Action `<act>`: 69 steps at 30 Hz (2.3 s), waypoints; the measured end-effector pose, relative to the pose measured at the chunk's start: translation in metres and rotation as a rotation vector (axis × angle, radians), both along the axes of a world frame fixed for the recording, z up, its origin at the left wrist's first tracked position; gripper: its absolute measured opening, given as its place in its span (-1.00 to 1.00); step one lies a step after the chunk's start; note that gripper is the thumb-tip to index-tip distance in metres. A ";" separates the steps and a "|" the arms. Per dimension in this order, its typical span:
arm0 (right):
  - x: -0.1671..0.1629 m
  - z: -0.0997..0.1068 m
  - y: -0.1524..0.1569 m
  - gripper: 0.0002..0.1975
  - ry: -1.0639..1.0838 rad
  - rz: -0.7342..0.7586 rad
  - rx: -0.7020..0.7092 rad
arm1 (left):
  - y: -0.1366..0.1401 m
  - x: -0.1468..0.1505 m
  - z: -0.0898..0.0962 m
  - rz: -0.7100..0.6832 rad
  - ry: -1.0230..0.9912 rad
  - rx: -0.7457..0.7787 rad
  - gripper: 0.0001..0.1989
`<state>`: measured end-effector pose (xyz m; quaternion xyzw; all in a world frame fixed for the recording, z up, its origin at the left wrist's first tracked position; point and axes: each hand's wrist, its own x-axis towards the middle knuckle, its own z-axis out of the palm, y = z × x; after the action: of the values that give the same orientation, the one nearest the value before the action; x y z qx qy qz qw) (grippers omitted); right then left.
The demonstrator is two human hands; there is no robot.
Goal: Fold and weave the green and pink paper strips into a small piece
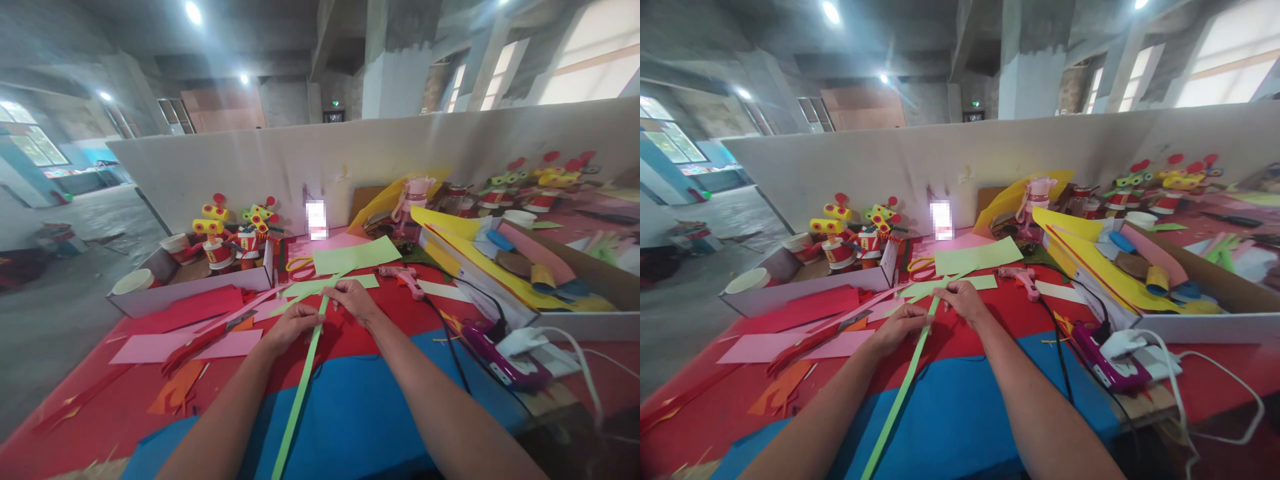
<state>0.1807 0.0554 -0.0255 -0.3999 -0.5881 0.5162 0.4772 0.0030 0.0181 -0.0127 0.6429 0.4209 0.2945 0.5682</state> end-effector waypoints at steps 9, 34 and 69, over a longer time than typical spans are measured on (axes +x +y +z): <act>0.008 0.001 0.005 -0.65 0.087 -0.069 0.035 | -0.001 -0.002 0.002 -0.046 0.026 -0.032 -0.66; -0.010 -0.004 -0.007 -0.56 0.100 0.191 -0.079 | 0.000 0.004 -0.006 0.094 -0.086 -0.011 -0.56; -0.018 -0.009 -0.008 -0.52 0.206 0.161 -0.096 | 0.011 0.003 -0.006 0.420 -0.647 -0.041 -0.67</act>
<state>0.1626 0.0479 -0.0343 -0.3185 -0.5409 0.6188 0.4723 0.0058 0.0289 -0.0192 0.4051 0.3481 0.5836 0.6116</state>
